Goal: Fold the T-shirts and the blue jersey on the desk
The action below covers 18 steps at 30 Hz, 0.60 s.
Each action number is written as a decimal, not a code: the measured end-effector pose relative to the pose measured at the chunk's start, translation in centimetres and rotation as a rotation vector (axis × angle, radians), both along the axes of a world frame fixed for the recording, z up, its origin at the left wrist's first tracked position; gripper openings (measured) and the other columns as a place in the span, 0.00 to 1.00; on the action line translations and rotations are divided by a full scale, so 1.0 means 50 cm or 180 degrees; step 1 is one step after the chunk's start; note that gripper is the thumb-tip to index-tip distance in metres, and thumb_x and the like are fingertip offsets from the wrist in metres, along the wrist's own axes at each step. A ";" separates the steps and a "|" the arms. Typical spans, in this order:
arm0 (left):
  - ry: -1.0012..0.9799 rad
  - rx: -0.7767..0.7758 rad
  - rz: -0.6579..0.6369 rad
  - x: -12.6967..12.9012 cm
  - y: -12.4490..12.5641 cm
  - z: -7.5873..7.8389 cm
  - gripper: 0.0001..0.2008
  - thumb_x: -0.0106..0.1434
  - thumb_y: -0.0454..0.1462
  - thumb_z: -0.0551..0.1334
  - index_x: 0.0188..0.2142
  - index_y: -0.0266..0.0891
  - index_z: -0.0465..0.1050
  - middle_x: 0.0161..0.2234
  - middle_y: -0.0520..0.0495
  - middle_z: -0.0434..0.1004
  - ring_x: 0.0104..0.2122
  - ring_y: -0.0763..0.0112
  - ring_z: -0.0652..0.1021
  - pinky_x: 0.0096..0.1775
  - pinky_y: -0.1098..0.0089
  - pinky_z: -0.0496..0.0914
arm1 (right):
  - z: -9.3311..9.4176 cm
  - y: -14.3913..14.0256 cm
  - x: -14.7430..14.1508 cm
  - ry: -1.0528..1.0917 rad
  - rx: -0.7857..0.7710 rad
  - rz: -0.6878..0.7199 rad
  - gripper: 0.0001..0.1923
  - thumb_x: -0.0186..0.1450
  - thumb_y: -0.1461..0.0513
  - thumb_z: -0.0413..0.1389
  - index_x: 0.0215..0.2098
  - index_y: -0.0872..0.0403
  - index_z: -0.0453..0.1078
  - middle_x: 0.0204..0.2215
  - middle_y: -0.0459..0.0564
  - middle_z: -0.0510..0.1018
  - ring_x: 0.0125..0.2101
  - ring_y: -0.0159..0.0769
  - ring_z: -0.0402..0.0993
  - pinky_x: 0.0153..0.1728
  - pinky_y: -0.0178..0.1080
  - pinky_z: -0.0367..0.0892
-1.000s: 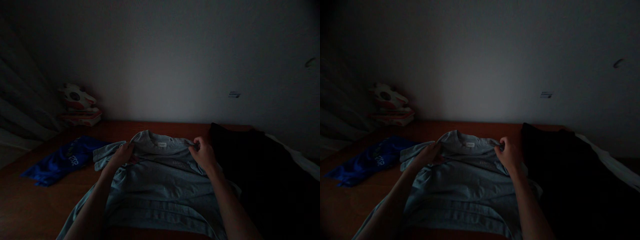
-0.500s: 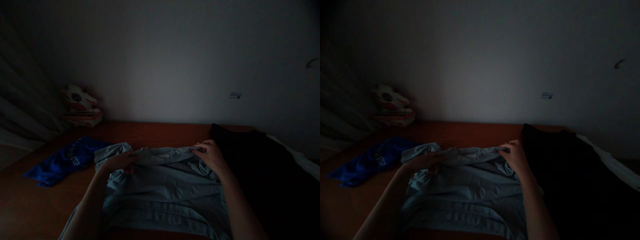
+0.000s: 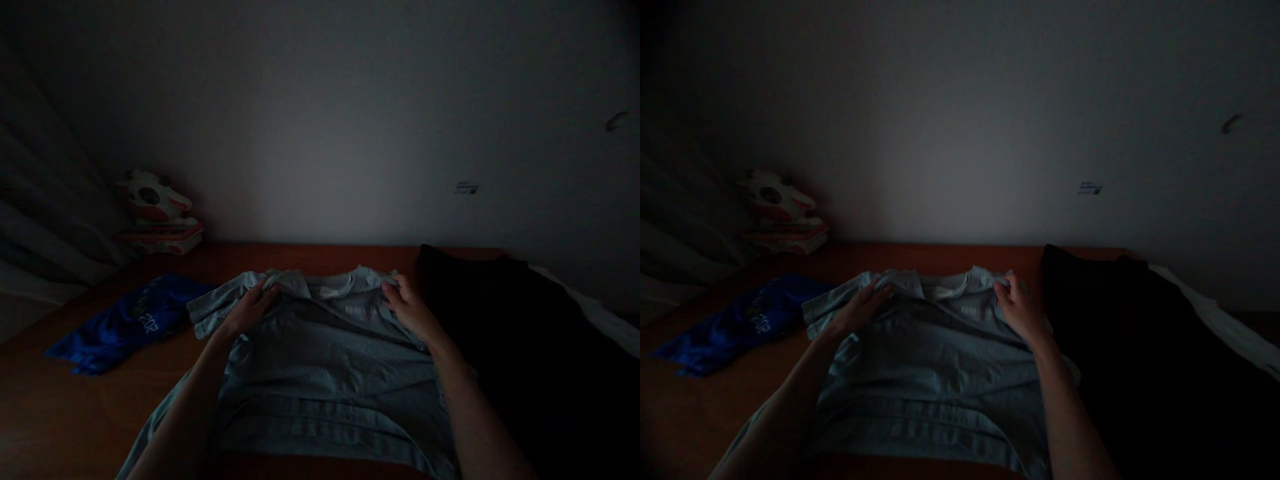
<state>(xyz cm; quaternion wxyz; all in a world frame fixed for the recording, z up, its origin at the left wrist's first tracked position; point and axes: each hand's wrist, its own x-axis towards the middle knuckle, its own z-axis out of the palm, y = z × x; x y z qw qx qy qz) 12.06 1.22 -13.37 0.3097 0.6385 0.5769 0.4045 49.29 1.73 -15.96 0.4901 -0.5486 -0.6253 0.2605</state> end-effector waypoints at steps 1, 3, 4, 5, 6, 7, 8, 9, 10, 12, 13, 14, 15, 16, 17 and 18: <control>0.0155 0.0445 0.0168 0.005 0.008 -0.005 0.19 0.61 0.55 0.58 0.36 0.42 0.73 0.33 0.48 0.79 0.36 0.63 0.79 0.41 0.66 0.73 | 0.001 0.009 -0.007 -0.0007 0.0178 -0.0113 0.19 0.66 0.44 0.52 0.46 0.47 0.65 0.37 0.50 0.79 0.38 0.41 0.78 0.40 0.43 0.73; 0.0399 0.1015 0.0427 0.008 0.021 -0.015 0.18 0.65 0.52 0.54 0.36 0.41 0.70 0.32 0.49 0.76 0.34 0.65 0.76 0.40 0.67 0.72 | -0.001 0.021 -0.016 -0.0048 0.0575 -0.0234 0.18 0.66 0.46 0.52 0.47 0.48 0.63 0.40 0.52 0.79 0.43 0.42 0.77 0.46 0.44 0.71; 0.0508 0.1121 0.0525 0.006 0.026 -0.020 0.17 0.65 0.50 0.53 0.37 0.41 0.70 0.32 0.48 0.76 0.33 0.65 0.76 0.39 0.67 0.72 | -0.005 0.025 -0.017 -0.0121 0.0670 -0.0214 0.16 0.65 0.49 0.53 0.46 0.48 0.63 0.41 0.52 0.79 0.44 0.43 0.77 0.47 0.45 0.70; 0.0634 0.1100 0.0625 0.001 0.029 -0.025 0.15 0.65 0.48 0.53 0.38 0.41 0.71 0.32 0.48 0.76 0.34 0.65 0.77 0.39 0.67 0.71 | -0.012 0.027 -0.016 -0.0235 0.0676 -0.0196 0.14 0.64 0.51 0.54 0.44 0.48 0.64 0.40 0.51 0.79 0.43 0.43 0.77 0.48 0.45 0.69; 0.0781 0.0974 0.0728 -0.006 0.031 -0.030 0.13 0.65 0.45 0.54 0.41 0.40 0.72 0.33 0.48 0.77 0.34 0.64 0.78 0.39 0.67 0.71 | -0.020 0.029 -0.013 -0.0385 0.0603 -0.0211 0.12 0.62 0.54 0.55 0.42 0.48 0.65 0.40 0.51 0.79 0.43 0.43 0.77 0.48 0.45 0.69; 0.0950 0.0769 0.0834 -0.014 0.032 -0.035 0.14 0.63 0.42 0.54 0.44 0.41 0.73 0.34 0.47 0.79 0.35 0.63 0.79 0.39 0.67 0.71 | -0.029 0.030 -0.008 -0.0559 0.0474 -0.0256 0.09 0.60 0.56 0.55 0.39 0.49 0.66 0.38 0.50 0.79 0.41 0.43 0.77 0.47 0.44 0.69; 0.1143 0.0525 0.0922 -0.022 0.032 -0.041 0.15 0.63 0.39 0.55 0.47 0.42 0.74 0.34 0.47 0.80 0.35 0.62 0.80 0.39 0.67 0.71 | -0.039 0.031 -0.003 -0.0740 0.0310 -0.0290 0.08 0.58 0.58 0.56 0.36 0.49 0.67 0.37 0.50 0.79 0.39 0.42 0.77 0.45 0.43 0.69; 0.1355 0.0288 0.0976 -0.028 0.031 -0.046 0.17 0.62 0.38 0.55 0.49 0.43 0.74 0.34 0.47 0.81 0.35 0.61 0.81 0.38 0.67 0.71 | -0.047 0.031 0.002 -0.0911 0.0143 -0.0298 0.06 0.57 0.59 0.56 0.35 0.49 0.68 0.35 0.49 0.79 0.38 0.42 0.77 0.44 0.42 0.69; 0.1572 0.0106 0.0966 -0.032 0.029 -0.050 0.18 0.62 0.37 0.55 0.50 0.43 0.74 0.34 0.47 0.82 0.36 0.59 0.82 0.38 0.67 0.71 | -0.054 0.032 0.007 -0.1078 0.0003 -0.0284 0.05 0.57 0.60 0.57 0.33 0.49 0.68 0.34 0.49 0.79 0.37 0.41 0.77 0.43 0.41 0.69; 0.1954 -0.0002 0.0798 -0.035 0.025 -0.058 0.19 0.62 0.39 0.57 0.52 0.43 0.74 0.38 0.45 0.84 0.38 0.56 0.83 0.40 0.65 0.72 | -0.061 0.031 0.013 -0.1408 -0.0116 -0.0252 0.04 0.57 0.60 0.58 0.32 0.50 0.70 0.34 0.49 0.78 0.37 0.41 0.76 0.43 0.41 0.69; 0.2097 0.0038 0.0671 -0.033 0.022 -0.061 0.19 0.62 0.40 0.59 0.52 0.43 0.74 0.41 0.44 0.84 0.41 0.55 0.83 0.42 0.64 0.72 | -0.062 0.029 0.014 -0.1563 -0.0083 -0.0256 0.05 0.58 0.60 0.59 0.34 0.50 0.71 0.35 0.49 0.78 0.39 0.41 0.76 0.44 0.41 0.68; 0.2201 0.0095 0.0528 -0.030 0.021 -0.064 0.20 0.61 0.40 0.60 0.53 0.44 0.74 0.45 0.42 0.83 0.43 0.54 0.82 0.43 0.63 0.72 | -0.060 0.027 0.014 -0.1704 -0.0003 -0.0270 0.08 0.58 0.61 0.60 0.37 0.49 0.73 0.38 0.50 0.77 0.41 0.42 0.75 0.45 0.41 0.68; 0.2258 0.0139 0.0403 -0.027 0.020 -0.066 0.20 0.61 0.40 0.60 0.53 0.44 0.74 0.48 0.42 0.82 0.45 0.53 0.82 0.44 0.63 0.72 | -0.058 0.024 0.012 -0.1826 0.0089 -0.0287 0.11 0.58 0.61 0.60 0.41 0.49 0.74 0.40 0.51 0.77 0.44 0.43 0.75 0.47 0.42 0.68; 0.2264 0.0158 0.0312 -0.024 0.019 -0.067 0.20 0.62 0.40 0.59 0.53 0.45 0.74 0.49 0.42 0.82 0.46 0.53 0.82 0.45 0.62 0.72 | -0.055 0.021 0.009 -0.1924 0.0151 -0.0282 0.14 0.59 0.61 0.60 0.44 0.48 0.75 0.42 0.52 0.77 0.46 0.44 0.75 0.48 0.42 0.67; 0.2208 0.0145 0.0282 -0.021 0.019 -0.067 0.19 0.63 0.39 0.57 0.53 0.45 0.74 0.49 0.42 0.82 0.46 0.53 0.82 0.46 0.62 0.72 | -0.053 0.019 0.006 -0.1989 0.0167 -0.0245 0.15 0.60 0.61 0.59 0.46 0.48 0.76 0.43 0.53 0.77 0.47 0.44 0.75 0.48 0.43 0.67; 0.2086 0.0121 0.0322 -0.018 0.020 -0.066 0.18 0.65 0.39 0.56 0.52 0.45 0.75 0.47 0.43 0.83 0.45 0.53 0.82 0.46 0.61 0.72 | -0.050 0.017 0.002 -0.2013 0.0135 -0.0200 0.15 0.62 0.61 0.57 0.47 0.47 0.76 0.43 0.53 0.78 0.46 0.45 0.76 0.47 0.42 0.68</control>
